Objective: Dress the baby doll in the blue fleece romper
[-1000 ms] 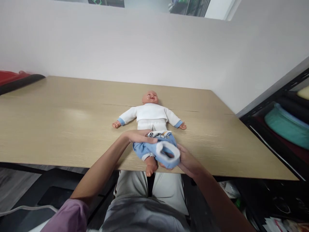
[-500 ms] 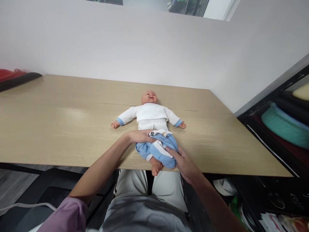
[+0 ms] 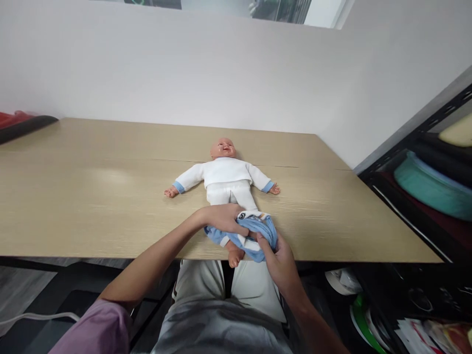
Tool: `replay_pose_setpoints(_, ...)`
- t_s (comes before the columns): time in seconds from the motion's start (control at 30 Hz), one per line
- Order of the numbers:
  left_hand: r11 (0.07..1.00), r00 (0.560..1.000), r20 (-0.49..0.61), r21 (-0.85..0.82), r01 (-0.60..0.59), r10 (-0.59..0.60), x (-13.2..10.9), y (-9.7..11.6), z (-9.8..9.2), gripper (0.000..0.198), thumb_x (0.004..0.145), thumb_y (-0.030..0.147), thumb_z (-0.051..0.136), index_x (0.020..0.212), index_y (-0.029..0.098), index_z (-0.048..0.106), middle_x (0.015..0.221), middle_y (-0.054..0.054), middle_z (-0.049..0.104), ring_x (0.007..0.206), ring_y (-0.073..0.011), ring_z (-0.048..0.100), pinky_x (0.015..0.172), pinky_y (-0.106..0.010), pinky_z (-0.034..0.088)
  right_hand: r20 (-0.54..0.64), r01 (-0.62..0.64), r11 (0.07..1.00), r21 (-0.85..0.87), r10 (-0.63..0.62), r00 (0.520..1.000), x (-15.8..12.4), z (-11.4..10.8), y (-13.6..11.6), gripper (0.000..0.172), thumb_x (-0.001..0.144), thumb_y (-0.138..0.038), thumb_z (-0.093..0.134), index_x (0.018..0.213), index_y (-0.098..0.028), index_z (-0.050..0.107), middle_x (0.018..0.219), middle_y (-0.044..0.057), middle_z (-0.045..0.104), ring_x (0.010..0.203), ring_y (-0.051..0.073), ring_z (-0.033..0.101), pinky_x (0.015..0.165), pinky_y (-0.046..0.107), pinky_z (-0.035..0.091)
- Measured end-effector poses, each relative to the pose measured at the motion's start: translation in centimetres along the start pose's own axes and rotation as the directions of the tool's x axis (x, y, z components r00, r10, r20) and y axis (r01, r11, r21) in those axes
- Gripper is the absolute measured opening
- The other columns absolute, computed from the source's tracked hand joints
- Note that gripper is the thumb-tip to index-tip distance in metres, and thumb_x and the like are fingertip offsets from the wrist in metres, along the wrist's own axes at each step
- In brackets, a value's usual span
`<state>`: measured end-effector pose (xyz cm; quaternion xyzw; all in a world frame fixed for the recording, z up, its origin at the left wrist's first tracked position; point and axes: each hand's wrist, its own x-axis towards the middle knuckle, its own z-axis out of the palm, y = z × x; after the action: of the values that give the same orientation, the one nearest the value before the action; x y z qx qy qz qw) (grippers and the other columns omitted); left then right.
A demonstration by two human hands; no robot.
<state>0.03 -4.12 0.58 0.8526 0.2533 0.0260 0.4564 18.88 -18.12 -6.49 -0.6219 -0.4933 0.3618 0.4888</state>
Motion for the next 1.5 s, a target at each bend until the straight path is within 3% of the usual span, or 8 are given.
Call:
replay_pose_setpoints(0.1,0.993,0.993,-0.116,0.11,0.039,-0.026,0.5,-0.3,0.6,0.014,0.086,0.032,0.07,0.093,0.019,0.071,0.086,-0.002,0.076,0.079,-0.0222,0.069,0.072,-0.03,0.05,-0.163,0.095,0.974,-0.203,-0.129,0.978,0.9,-0.1,0.7,0.044,0.091,-0.052,0.075,0.122,-0.021,0.078,0.112,0.016,0.081,0.11,0.039,0.074,0.104,0.058,0.058)
replay_pose_setpoints(0.2,0.949,0.965,-0.254,0.28,0.145,-0.072,1.1,-0.3,1.4,0.034,0.085,0.034,0.073,0.116,0.021,0.068,0.101,-0.008,0.078,0.094,-0.0311,0.074,0.08,-0.035,0.052,-0.265,0.219,0.901,-0.374,-0.33,0.906,1.8,-0.3,1.8,0.03,0.089,-0.044,0.073,0.109,-0.022,0.079,0.103,0.015,0.075,0.108,0.039,0.069,0.105,0.061,0.056)
replay_pose_setpoints(0.33,0.917,0.953,-0.289,0.349,0.191,-0.088,1.7,-0.3,2.1,0.055,0.086,0.037,0.073,0.136,0.02,0.058,0.112,-0.013,0.076,0.106,-0.0391,0.075,0.086,-0.041,0.054,-0.281,0.332,0.841,-0.427,-0.473,0.835,2.1,-0.6,3.3,0.028,0.093,-0.037,0.07,0.116,-0.023,0.076,0.126,0.016,0.068,0.127,0.038,0.064,0.117,0.064,0.049)
replay_pose_setpoints(0.67,0.998,0.966,-0.254,0.062,-0.024,0.039,2.2,-0.7,1.4,0.099,0.081,0.026,0.077,0.171,0.024,0.035,0.148,-0.015,0.069,0.128,-0.0362,0.071,0.105,-0.046,0.055,-0.303,0.395,0.885,-0.247,-0.457,0.836,2.0,-0.3,3.8,0.029,0.095,-0.031,0.07,0.122,-0.022,0.073,0.147,0.019,0.055,0.142,0.037,0.059,0.118,0.063,0.053)
replay_pose_setpoints(0.97,0.989,0.898,-0.433,-0.084,-0.125,0.077,3.1,-1.9,2.1,0.082,0.073,0.022,0.081,0.152,0.02,0.059,0.139,-0.011,0.072,0.121,-0.0315,0.07,0.105,-0.044,0.056,-0.386,0.383,0.848,-0.366,-0.513,0.767,2.4,-0.4,3.0,0.019,0.09,-0.033,0.076,0.105,-0.022,0.074,0.144,0.017,0.063,0.141,0.04,0.057,0.119,0.066,0.048)
replay_pose_setpoints(1.13,0.982,0.846,-0.531,-0.132,-0.134,0.044,2.7,-1.7,2.6,0.065,0.076,0.024,0.079,0.139,0.022,0.063,0.109,-0.003,0.071,0.094,-0.023,0.066,0.086,-0.037,0.055,-0.38,0.353,0.916,-0.192,-0.401,0.834,1.4,0.3,2.6,0.024,0.095,-0.035,0.071,0.115,-0.022,0.073,0.149,0.019,0.059,0.131,0.035,0.068,0.093,0.049,0.064)
replay_pose_setpoints(1.33,0.931,0.891,-0.448,-0.288,-0.223,0.074,2.0,-1.5,2.0,0.078,0.077,0.023,0.077,0.152,0.025,0.055,0.124,-0.005,0.067,0.102,-0.0237,0.066,0.093,-0.038,0.055,-0.334,0.255,0.964,0.076,-0.216,0.917,1.2,1.2,1.5,0.039,0.097,-0.041,0.068,0.13,-0.021,0.066,0.139,0.018,0.07,0.129,0.035,0.069,0.108,0.052,0.057)
replay_pose_setpoints(1.5,0.893,0.921,-0.366,-0.36,-0.269,0.13,1.6,-2.3,0.8,0.088,0.076,0.022,0.079,0.159,0.025,0.051,0.146,-0.01,0.063,0.127,-0.0325,0.065,0.112,-0.048,0.052,-0.251,0.132,0.969,0.209,-0.078,0.965,1.8,1.2,0.7,0.042,0.095,-0.045,0.07,0.128,-0.02,0.068,0.127,0.015,0.079,0.115,0.033,0.075,0.102,0.047,0.059)
